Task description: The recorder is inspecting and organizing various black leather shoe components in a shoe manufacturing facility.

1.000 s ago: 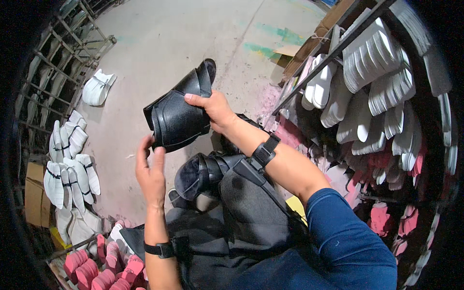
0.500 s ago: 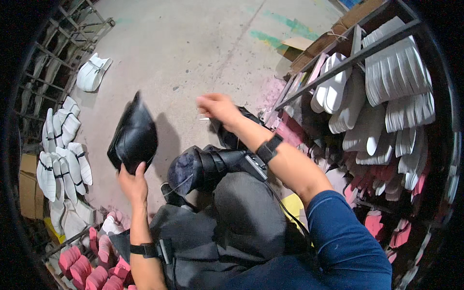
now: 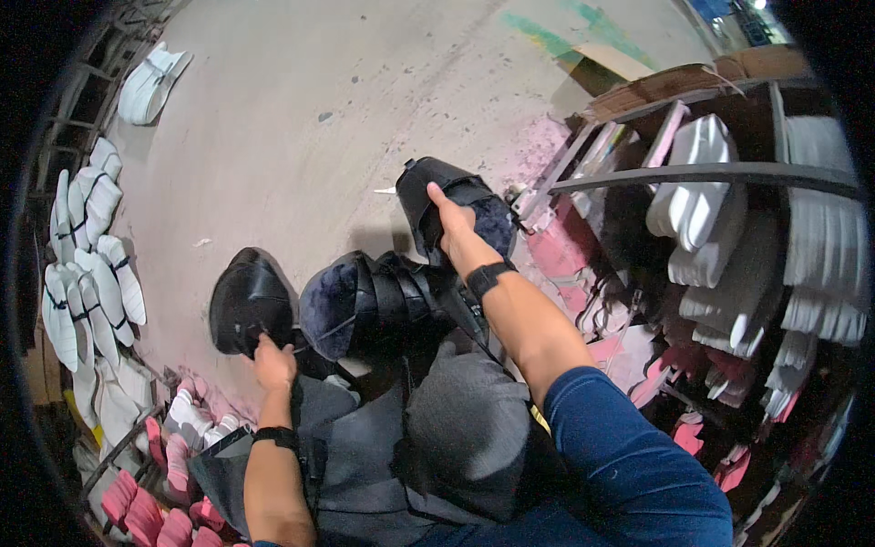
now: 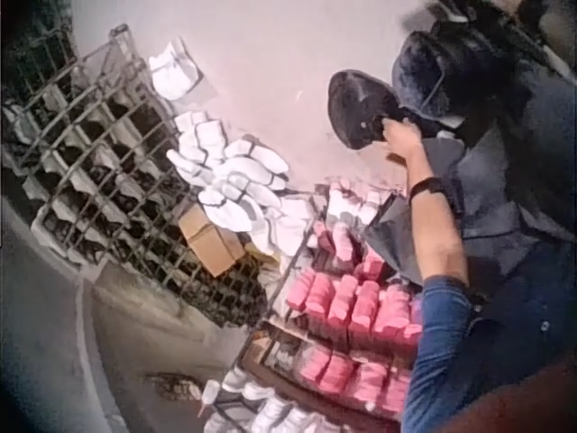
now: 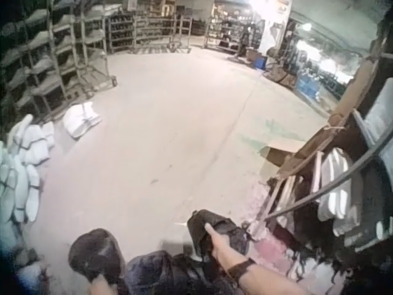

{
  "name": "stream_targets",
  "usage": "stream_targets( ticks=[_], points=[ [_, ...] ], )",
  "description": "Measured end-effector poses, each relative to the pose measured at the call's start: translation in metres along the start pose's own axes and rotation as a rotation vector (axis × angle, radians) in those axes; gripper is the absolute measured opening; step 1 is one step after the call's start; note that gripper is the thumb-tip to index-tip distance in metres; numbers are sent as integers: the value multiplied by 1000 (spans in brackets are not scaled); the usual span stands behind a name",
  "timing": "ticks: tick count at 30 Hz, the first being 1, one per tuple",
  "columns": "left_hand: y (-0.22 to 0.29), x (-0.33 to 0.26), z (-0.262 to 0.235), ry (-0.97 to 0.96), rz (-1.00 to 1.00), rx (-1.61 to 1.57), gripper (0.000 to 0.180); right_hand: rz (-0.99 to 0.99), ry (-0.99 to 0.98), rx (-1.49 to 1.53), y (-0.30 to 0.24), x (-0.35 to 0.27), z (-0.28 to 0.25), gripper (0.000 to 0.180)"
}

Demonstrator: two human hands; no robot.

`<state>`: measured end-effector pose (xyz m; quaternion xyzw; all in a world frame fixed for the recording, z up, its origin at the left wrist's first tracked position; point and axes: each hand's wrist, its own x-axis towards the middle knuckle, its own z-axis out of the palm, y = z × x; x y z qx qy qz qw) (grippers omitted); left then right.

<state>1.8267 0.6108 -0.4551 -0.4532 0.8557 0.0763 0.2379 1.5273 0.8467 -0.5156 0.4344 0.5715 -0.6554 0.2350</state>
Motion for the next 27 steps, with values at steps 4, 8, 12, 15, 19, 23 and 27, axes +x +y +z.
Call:
stream_targets(
  ticks=[4,8,12,15,19,23,27],
  points=[
    [9,-3,-7,-172,51,66,49,-57,194,-145,-5,5,24,68],
    [23,-6,-50,-360,35,188,34,-88,136,8,-28,-17,5,51],
    [51,-27,-105,-127,221,-79,36,-149,-643,552,-66,-63,-30,40],
    [85,-52,-146,-521,144,-963,49,-297,-1141,640,-87,-111,-60,49],
    [124,-117,-187,-911,206,-1676,76,-362,-1706,689,-109,-171,-80,49],
    [142,-166,-211,-1059,604,-2432,70,-92,-1742,502,-103,-229,-98,56],
    [119,-166,-217,-823,362,-2613,52,-1,-1653,149,-95,-271,-112,60]
  ],
)
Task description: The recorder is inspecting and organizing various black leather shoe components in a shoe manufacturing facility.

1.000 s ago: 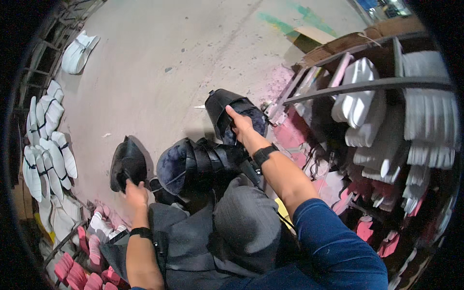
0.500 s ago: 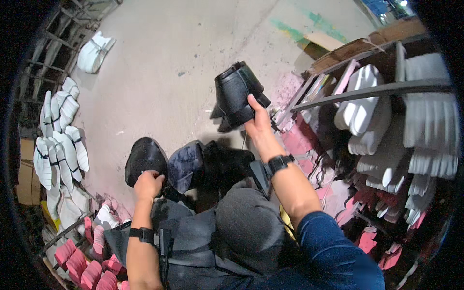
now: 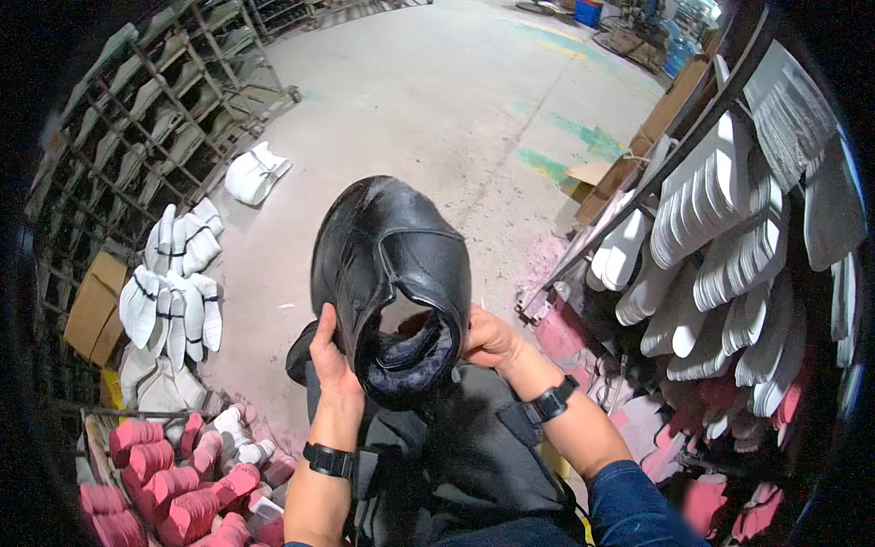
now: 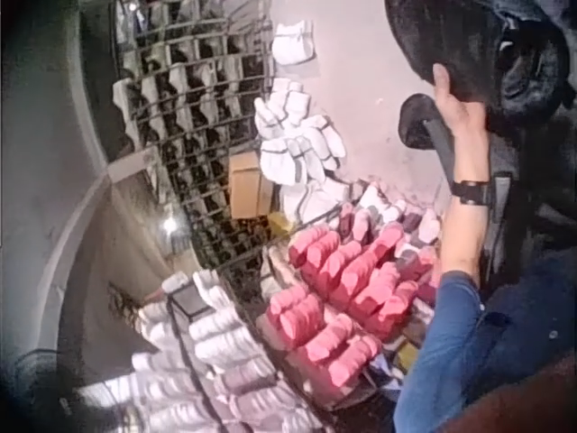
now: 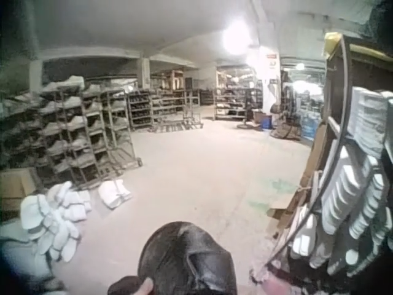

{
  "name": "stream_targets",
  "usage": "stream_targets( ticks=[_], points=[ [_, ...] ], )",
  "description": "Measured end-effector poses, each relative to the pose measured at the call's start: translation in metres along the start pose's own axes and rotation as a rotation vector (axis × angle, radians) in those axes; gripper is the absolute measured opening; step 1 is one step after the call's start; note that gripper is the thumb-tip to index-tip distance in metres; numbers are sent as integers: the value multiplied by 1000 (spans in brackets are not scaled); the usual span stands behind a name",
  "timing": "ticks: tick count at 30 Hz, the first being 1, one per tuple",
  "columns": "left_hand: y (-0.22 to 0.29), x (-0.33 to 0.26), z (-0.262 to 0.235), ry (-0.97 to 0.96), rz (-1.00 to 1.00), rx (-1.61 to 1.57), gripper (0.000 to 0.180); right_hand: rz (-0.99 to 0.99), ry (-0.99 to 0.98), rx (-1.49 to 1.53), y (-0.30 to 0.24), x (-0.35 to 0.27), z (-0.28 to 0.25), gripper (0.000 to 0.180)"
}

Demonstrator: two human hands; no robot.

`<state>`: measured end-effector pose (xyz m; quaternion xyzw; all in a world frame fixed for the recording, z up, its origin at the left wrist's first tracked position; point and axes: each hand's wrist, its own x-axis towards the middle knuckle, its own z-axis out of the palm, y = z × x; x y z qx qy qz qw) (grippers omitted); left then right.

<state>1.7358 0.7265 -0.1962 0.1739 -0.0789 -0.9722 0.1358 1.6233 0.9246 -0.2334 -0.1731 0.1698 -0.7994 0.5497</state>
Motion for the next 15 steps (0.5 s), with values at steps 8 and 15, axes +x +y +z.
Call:
stream_targets(
  ticks=[8,15],
  points=[
    [49,-27,-27,-127,497,427,55,117,345,-428,11,-7,61,72],
    [63,-47,-21,-141,398,249,73,-89,539,-759,54,23,47,41]
  ],
)
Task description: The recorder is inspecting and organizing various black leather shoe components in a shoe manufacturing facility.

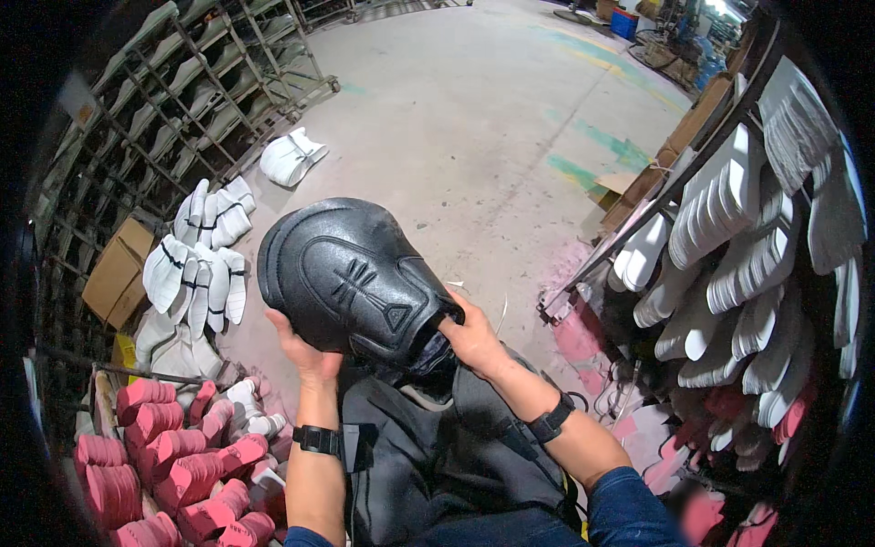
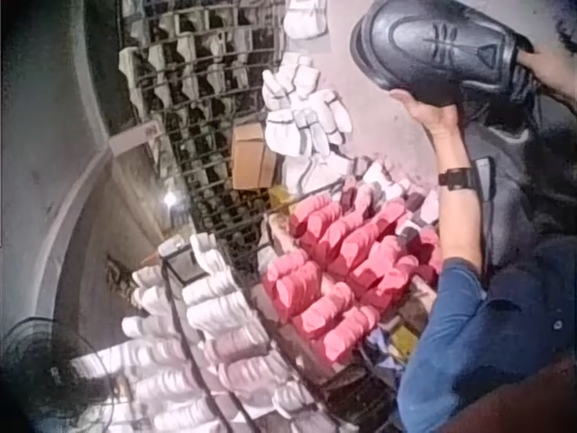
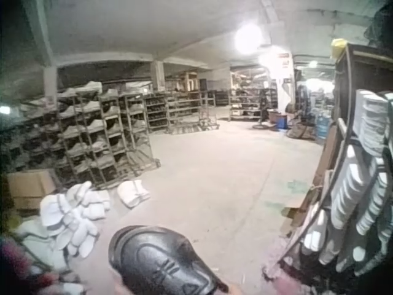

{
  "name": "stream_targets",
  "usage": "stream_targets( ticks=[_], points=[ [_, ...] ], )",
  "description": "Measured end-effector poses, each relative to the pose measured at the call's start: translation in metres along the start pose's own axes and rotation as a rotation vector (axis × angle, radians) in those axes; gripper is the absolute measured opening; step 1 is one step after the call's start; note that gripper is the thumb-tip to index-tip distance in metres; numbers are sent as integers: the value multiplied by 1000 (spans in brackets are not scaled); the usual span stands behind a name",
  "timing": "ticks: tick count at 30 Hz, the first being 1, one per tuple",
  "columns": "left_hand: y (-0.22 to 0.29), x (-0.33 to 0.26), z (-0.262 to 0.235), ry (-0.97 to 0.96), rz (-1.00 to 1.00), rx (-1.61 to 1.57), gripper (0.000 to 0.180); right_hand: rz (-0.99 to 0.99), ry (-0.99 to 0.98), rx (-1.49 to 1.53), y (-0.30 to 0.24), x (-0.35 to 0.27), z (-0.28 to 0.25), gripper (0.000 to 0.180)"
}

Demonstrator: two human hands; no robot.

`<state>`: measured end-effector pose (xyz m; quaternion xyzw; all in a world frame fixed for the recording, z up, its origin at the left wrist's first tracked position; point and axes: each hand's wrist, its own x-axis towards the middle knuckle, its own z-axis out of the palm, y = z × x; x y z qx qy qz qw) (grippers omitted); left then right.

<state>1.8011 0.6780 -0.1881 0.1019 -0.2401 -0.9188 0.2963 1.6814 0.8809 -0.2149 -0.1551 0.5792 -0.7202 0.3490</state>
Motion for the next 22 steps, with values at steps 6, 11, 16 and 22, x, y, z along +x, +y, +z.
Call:
stream_targets(
  ticks=[6,11,16,22],
  points=[
    [0,4,2,27,24,-25,70,-23,12,-41,7,-1,-2,43],
    [5,10,-8,147,66,12,70,22,9,94,3,-2,-11,40],
    [9,11,-9,205,260,10,66,-17,221,268,1,-2,-33,41],
    [22,9,-16,246,293,-30,68,0,238,338,-12,-8,-80,43]
  ],
)
